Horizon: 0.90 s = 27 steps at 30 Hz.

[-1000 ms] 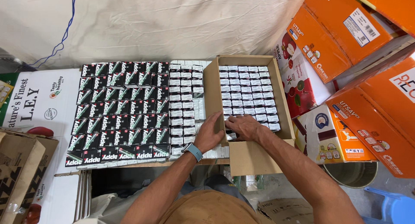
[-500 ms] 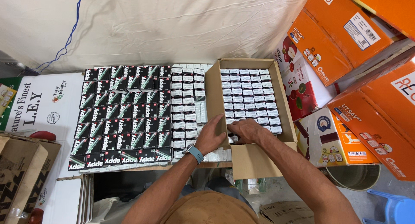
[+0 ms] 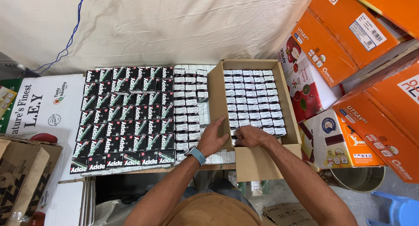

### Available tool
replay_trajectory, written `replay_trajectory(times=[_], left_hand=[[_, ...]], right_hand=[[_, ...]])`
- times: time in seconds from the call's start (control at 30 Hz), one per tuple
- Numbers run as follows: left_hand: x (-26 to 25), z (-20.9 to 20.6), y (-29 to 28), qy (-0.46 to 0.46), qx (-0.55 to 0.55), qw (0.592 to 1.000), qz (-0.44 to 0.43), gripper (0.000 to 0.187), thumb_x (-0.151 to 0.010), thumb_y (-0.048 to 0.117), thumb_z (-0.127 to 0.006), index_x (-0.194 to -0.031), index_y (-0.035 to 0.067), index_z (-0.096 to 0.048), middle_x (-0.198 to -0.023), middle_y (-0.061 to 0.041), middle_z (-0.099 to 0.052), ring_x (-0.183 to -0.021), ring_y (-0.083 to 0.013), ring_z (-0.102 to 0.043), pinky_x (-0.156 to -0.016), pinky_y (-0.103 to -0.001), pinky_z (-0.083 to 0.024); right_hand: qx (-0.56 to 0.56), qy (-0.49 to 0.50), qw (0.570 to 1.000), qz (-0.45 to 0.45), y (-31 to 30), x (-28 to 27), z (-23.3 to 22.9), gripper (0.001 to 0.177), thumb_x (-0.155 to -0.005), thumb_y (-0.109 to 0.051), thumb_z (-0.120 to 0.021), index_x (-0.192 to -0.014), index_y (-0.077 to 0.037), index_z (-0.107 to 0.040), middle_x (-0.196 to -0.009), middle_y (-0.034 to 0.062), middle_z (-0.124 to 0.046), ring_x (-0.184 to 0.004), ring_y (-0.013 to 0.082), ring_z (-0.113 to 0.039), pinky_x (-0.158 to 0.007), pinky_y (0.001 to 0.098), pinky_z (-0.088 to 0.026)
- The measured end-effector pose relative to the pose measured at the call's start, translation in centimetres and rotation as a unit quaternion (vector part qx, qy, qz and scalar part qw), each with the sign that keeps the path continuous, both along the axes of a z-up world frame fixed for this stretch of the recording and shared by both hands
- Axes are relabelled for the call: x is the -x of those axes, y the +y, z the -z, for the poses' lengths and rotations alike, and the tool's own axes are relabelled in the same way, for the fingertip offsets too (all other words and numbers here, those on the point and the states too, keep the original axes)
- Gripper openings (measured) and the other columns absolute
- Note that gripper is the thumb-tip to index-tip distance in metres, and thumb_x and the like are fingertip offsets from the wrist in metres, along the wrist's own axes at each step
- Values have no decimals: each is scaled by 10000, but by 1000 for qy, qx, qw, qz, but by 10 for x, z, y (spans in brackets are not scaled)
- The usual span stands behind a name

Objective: The person arranges small white boxes into a larger cardboard box. They pick up the small boxes from a flat surface and place them in neat rows inside the larger box, filling it systematically.

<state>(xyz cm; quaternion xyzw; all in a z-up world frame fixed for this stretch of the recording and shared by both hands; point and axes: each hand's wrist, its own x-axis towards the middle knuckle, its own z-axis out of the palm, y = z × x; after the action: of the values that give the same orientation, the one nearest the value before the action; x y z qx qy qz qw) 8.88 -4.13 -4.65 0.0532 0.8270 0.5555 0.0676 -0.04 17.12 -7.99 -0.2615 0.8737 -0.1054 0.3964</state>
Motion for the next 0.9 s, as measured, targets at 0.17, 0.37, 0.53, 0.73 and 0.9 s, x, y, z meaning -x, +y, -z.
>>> replay_trajectory(times=[0.17,0.37,0.53,0.73,0.9], left_hand=[[1,-2,2,4,0,1000,-1,753,-812,166,-679,-1521,96,-436,-1424,-228,-518,-1290,-460,-535,-1103,-526,-429],[1,-3,1,-9,0,1000,-1,749,-816,180,-671,-1522,98,-434,-1431,-227,-514,-1300,-460,-530,-1108,-527,-427],[1,-15,-3,-32,-2,999,-2,734,-839,178,-656,-1530,96,-423,-1439,-220,-507,-1315,-446,-531,-1114,-512,-426],[4,-31,-16,-67,-28,997,-42,697,-870,196,-649,-1529,108,-440,-1473,-236,-490,-1354,-444,-510,-1111,-513,-454],[8,-29,-32,-74,-40,992,-89,685,-882,165,-644,-1528,84,-432,-1480,-251,-481,-1358,-441,-507,-1086,-509,-483]], right_hand=[[27,-19,999,23,10,2,7,317,-862,-406,-724,-825,-103,-639,-798,194,-678,-885,405,-702,-741,472,-533],[16,-18,1000,6,6,2,-5,336,-853,-431,-709,-826,-109,-618,-814,217,-692,-936,430,-704,-774,492,-532],[-22,10,1000,-6,2,11,-26,257,-868,-390,-708,-820,-153,-621,-778,142,-690,-873,355,-719,-743,442,-541],[136,122,970,159,-29,18,-75,189,-860,-326,-660,-824,-156,-584,-681,128,-649,-799,401,-697,-717,501,-525],[222,197,937,184,-66,25,-66,217,-891,-327,-656,-785,-183,-533,-638,69,-612,-732,326,-682,-671,453,-528]])
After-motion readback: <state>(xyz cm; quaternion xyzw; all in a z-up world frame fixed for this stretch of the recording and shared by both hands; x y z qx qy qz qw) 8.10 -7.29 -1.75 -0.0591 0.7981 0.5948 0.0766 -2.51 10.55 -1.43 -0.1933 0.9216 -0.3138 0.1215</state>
